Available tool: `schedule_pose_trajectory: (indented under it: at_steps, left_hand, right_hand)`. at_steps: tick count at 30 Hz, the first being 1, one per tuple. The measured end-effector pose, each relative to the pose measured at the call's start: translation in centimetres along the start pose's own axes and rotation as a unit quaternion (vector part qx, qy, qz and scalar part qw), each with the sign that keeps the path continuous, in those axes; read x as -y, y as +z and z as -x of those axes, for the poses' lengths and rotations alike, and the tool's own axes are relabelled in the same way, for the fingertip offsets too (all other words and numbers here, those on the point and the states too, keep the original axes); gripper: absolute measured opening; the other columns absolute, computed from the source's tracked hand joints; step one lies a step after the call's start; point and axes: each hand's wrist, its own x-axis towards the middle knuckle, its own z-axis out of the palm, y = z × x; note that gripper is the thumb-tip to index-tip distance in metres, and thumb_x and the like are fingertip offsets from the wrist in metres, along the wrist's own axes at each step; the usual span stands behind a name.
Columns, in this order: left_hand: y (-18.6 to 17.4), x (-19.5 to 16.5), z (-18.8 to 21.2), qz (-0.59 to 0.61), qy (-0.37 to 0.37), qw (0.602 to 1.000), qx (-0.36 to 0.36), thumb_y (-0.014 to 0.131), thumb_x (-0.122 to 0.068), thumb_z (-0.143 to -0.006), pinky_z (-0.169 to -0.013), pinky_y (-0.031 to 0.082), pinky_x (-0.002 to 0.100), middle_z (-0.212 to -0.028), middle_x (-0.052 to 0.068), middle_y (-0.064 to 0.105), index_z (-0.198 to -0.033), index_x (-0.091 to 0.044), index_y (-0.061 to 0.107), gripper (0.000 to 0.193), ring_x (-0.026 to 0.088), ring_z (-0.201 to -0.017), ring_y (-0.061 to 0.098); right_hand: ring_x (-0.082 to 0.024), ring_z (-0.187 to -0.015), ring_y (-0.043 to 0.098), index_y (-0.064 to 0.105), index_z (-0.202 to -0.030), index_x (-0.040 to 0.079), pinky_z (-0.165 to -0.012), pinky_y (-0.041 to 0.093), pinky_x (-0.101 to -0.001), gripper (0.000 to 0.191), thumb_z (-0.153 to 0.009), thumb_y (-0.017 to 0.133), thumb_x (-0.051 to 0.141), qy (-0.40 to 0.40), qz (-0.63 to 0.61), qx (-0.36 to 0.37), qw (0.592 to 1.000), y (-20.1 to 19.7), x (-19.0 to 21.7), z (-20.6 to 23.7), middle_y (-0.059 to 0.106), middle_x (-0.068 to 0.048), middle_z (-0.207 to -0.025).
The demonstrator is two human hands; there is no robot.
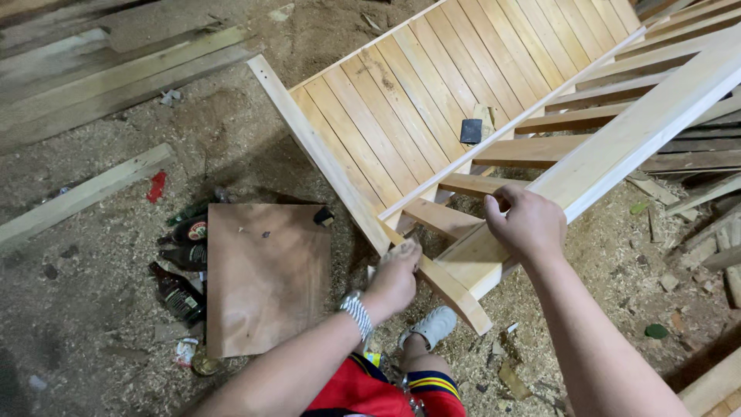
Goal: The person sands a wooden bench frame resting on the ground, rubbing sandpaper along the rails and slats by hand. They work around the frame, sanding different edges and surfaces of the wood.
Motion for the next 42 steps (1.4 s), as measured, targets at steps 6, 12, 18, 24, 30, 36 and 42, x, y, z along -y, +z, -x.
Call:
schedule_pose_trajectory:
  at_steps: [6,12,18,24,30,36,42]
  left_hand:
    - [-0.7,-1.1,3.6,0.075,0.021,0.996,0.038,0.044,0.011,-0.088,-0.124,0.013,0.036,-0.171,0.019,0.018,-0.157,0.002,0.026,0.072,0.03,-0.153,0.018]
    - [-0.6,-1.5,1.8,0.098,-0.045,0.994,-0.017,0.045,0.01,-0.088,-0.125,0.024,0.034,-0.168,0.019,0.02,-0.156,0.0,0.028,0.071,0.03,-0.154,0.025]
    - [1.8,-1.1,5.9,0.177,-0.01,0.983,-0.048,0.045,0.014,-0.085,-0.125,0.025,0.034,-0.166,0.017,0.029,-0.159,-0.006,0.033,0.077,0.029,-0.151,0.033]
    - [3.2,0.3,1.0,0.203,-0.103,0.964,-0.136,0.045,0.014,-0.09,-0.125,0.023,0.033,-0.167,0.015,0.024,-0.157,-0.007,0.031,0.072,0.028,-0.153,0.028]
    - [5.0,-5.3,7.0,0.294,-0.077,0.935,-0.186,0.042,0.01,-0.088,-0.122,0.027,0.033,-0.171,0.007,0.024,-0.159,-0.013,0.033,0.075,0.024,-0.154,0.031]
    - [3.0,-6.7,3.5,0.659,-0.167,0.686,-0.258,0.048,-0.043,-0.102,-0.121,0.031,0.036,-0.165,0.014,0.034,-0.157,-0.01,0.032,0.066,0.02,-0.15,0.038]
    - [7.3,-5.3,2.5,0.607,-0.099,0.712,-0.338,0.044,-0.039,-0.103,-0.119,0.04,0.036,-0.154,0.017,0.051,-0.156,-0.004,0.041,0.063,0.023,-0.137,0.054]
  right_hand:
    - [-0.031,-0.082,0.074,0.077,-0.102,0.019,-0.073,0.058,-0.0444,0.035,-0.092,0.06,0.047,0.007,0.016,0.028,0.999,-0.2,0.2,-0.1,0.077,-0.007,-0.09]
    - [-0.031,-0.085,0.073,0.078,-0.103,0.019,-0.075,0.058,-0.0438,0.036,-0.091,0.059,0.048,0.0,0.015,0.023,1.0,-0.5,0.5,0.0,0.077,-0.007,-0.092]
    - [-0.032,-0.085,0.073,0.078,-0.103,0.019,-0.075,0.057,-0.0451,0.036,-0.092,0.059,0.047,0.005,0.002,0.032,0.999,-0.8,0.9,-0.1,0.077,-0.008,-0.091]
    - [-0.033,-0.086,0.073,0.077,-0.099,0.017,-0.075,0.057,-0.0466,0.035,-0.093,0.058,0.046,-0.016,-0.023,0.028,0.999,-0.8,0.8,0.0,0.077,-0.009,-0.09]
    - [-0.031,-0.086,0.074,0.075,-0.101,0.021,-0.074,0.058,-0.0464,0.038,-0.085,0.059,0.051,-0.133,0.021,0.09,0.987,-1.4,0.9,0.1,0.078,-0.005,-0.092]
    - [-0.031,-0.087,0.074,0.075,-0.105,0.024,-0.075,0.058,-0.0457,0.039,-0.087,0.057,0.054,-0.151,0.043,0.099,0.983,-1.6,1.1,0.4,0.079,-0.005,-0.091]
    - [-0.03,-0.087,0.074,0.075,-0.1,0.02,-0.074,0.058,-0.0449,0.039,-0.09,0.057,0.053,-0.173,0.027,0.086,0.981,-1.5,1.2,0.6,0.077,-0.005,-0.093]
